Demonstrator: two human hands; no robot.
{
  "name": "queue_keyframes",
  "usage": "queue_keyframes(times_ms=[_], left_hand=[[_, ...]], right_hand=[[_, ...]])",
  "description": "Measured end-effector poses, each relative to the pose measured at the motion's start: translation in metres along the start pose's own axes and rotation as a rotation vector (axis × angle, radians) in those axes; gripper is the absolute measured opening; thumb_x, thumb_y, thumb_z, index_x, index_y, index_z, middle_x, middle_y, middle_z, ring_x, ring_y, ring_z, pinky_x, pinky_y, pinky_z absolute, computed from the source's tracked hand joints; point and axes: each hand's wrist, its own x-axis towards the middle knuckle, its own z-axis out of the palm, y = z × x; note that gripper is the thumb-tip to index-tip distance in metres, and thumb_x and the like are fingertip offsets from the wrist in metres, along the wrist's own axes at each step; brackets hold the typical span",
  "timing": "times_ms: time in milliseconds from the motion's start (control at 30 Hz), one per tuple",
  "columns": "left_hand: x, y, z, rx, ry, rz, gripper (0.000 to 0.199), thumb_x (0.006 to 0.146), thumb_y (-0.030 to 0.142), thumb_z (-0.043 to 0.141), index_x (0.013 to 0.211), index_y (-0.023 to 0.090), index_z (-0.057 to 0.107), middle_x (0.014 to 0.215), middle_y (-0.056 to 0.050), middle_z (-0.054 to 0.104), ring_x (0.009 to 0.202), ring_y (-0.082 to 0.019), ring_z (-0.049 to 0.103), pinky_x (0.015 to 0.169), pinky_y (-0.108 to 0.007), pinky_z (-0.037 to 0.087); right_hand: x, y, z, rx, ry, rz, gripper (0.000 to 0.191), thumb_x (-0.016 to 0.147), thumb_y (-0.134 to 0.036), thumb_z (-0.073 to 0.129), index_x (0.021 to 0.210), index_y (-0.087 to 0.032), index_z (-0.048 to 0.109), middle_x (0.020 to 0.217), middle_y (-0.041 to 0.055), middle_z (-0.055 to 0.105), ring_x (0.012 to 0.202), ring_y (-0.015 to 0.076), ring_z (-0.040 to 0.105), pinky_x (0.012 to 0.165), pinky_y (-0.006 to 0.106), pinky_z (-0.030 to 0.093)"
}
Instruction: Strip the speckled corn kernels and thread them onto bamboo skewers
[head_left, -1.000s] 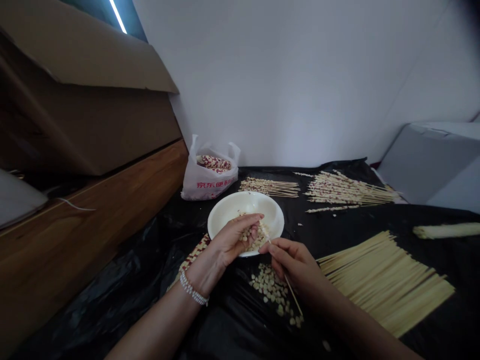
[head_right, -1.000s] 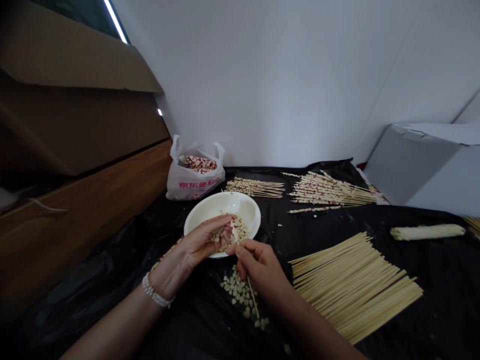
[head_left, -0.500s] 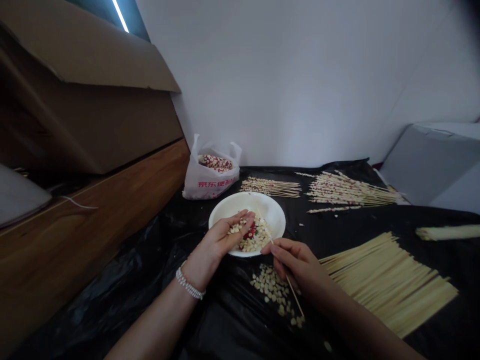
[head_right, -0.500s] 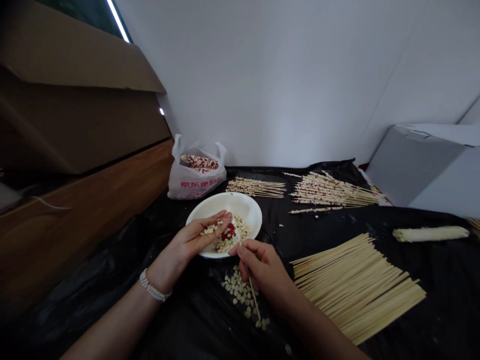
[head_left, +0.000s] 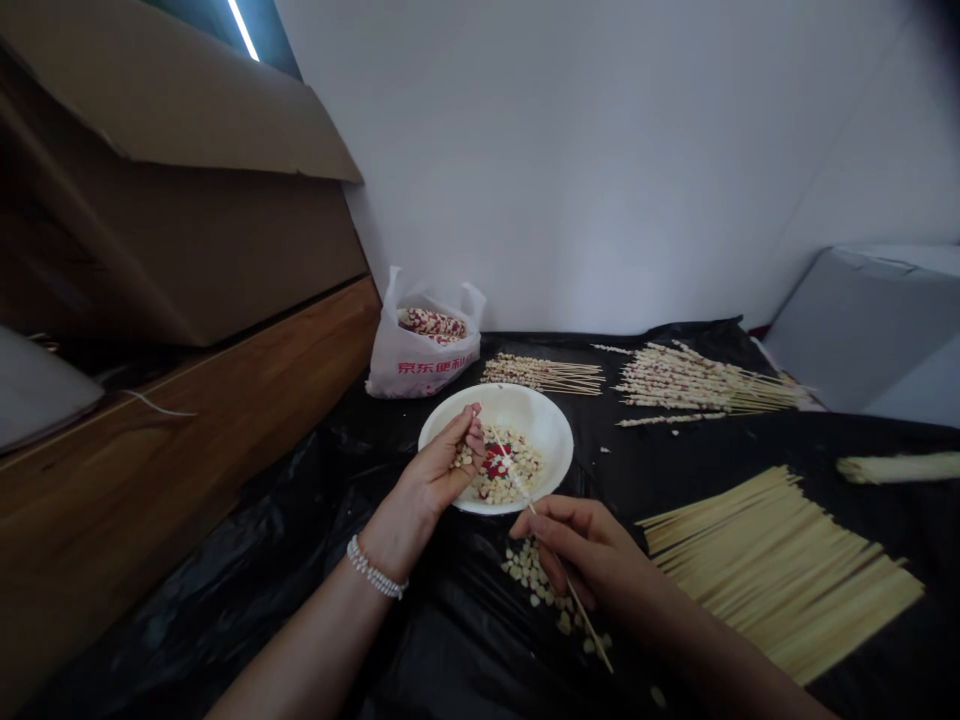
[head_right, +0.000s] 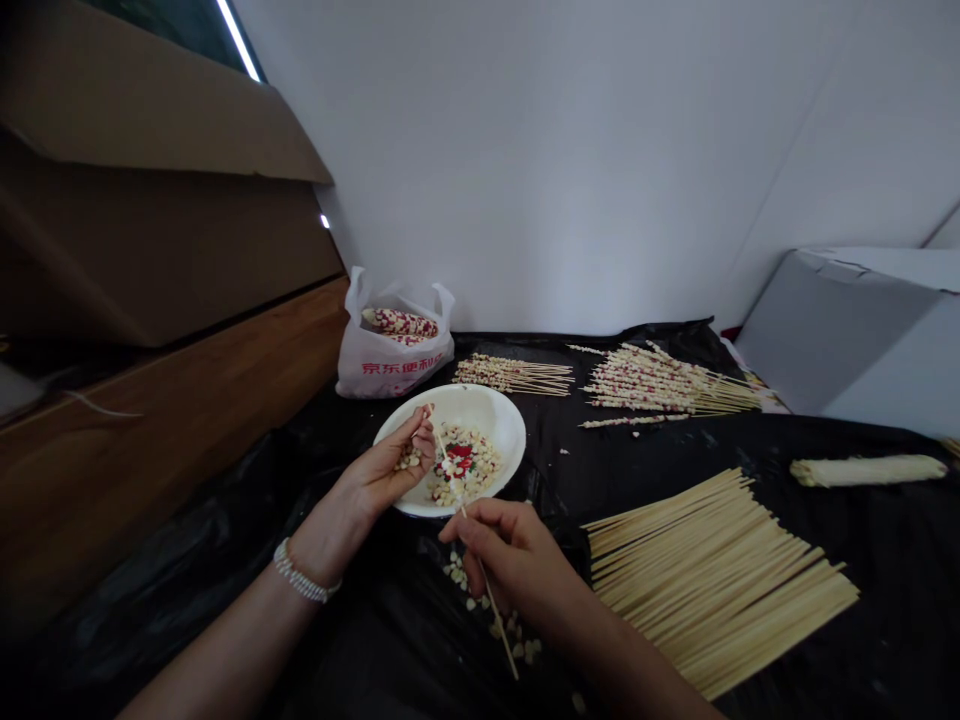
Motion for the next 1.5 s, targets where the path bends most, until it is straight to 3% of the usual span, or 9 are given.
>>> queue_keyframes(times_ms=[167,267,633,1000,1267,1500], left_hand=[[-0.002,0.003,0.005,-0.093,0.034,0.033,0.041,0.088,-0.003,0.047,0.123,0.014,0.060,0.080,-0.003,0.069,0.063,-0.008,0.065,0.059,-0.013,0.054],[0.002,0.004,0.003,-0.110,0.004,0.020,0.039,0.089,0.001,0.051,0.126,0.011,0.058,0.084,-0.005,0.070,0.068,-0.009,0.067,0.060,-0.014,0.055],[0.008,0.004,0.001,-0.105,0.002,0.058,0.042,0.089,0.002,0.052,0.129,0.015,0.058,0.082,-0.004,0.072,0.067,-0.011,0.069,0.057,-0.016,0.055],[0.007,0.002,0.001,-0.044,0.024,0.118,0.033,0.086,0.000,0.056,0.114,0.013,0.066,0.086,-0.005,0.071,0.072,-0.009,0.067,0.061,-0.014,0.053],[0.006,-0.004,0.001,0.062,0.030,0.254,0.019,0.082,-0.003,0.059,0.092,0.010,0.069,0.085,-0.005,0.071,0.066,-0.007,0.065,0.061,-0.012,0.053],[0.011,0.005,-0.003,-0.155,-0.013,0.042,0.017,0.091,0.015,0.055,0.104,0.011,0.065,0.081,-0.005,0.068,0.065,-0.010,0.064,0.058,-0.017,0.054]], right_hand=[[0.000,-0.002,0.002,0.012,-0.016,0.016,0.034,0.086,-0.048,0.059,0.086,-0.014,0.067,0.043,-0.0068,0.051,0.030,0.0031,0.030,0.033,0.017,0.017],[0.001,-0.001,0.003,0.026,-0.026,0.036,0.035,0.085,-0.049,0.060,0.085,-0.015,0.067,0.042,-0.0073,0.050,0.029,0.0033,0.029,0.031,0.017,0.018],[-0.001,0.003,0.003,0.051,-0.049,0.053,0.031,0.086,-0.045,0.061,0.085,-0.016,0.070,0.042,-0.0065,0.051,0.030,0.0034,0.031,0.032,0.017,0.019],[0.000,0.006,0.002,0.110,-0.061,0.055,0.028,0.088,-0.042,0.060,0.085,-0.016,0.071,0.042,-0.0067,0.052,0.028,0.0024,0.028,0.032,0.018,0.014],[0.002,0.009,0.003,0.142,-0.031,0.044,0.028,0.087,-0.042,0.060,0.085,-0.015,0.070,0.041,-0.0071,0.051,0.029,0.0035,0.030,0.033,0.019,0.016],[0.001,0.004,0.003,0.090,-0.022,0.020,0.029,0.087,-0.041,0.059,0.084,-0.015,0.071,0.041,-0.0068,0.049,0.032,0.0036,0.029,0.036,0.020,0.016]])
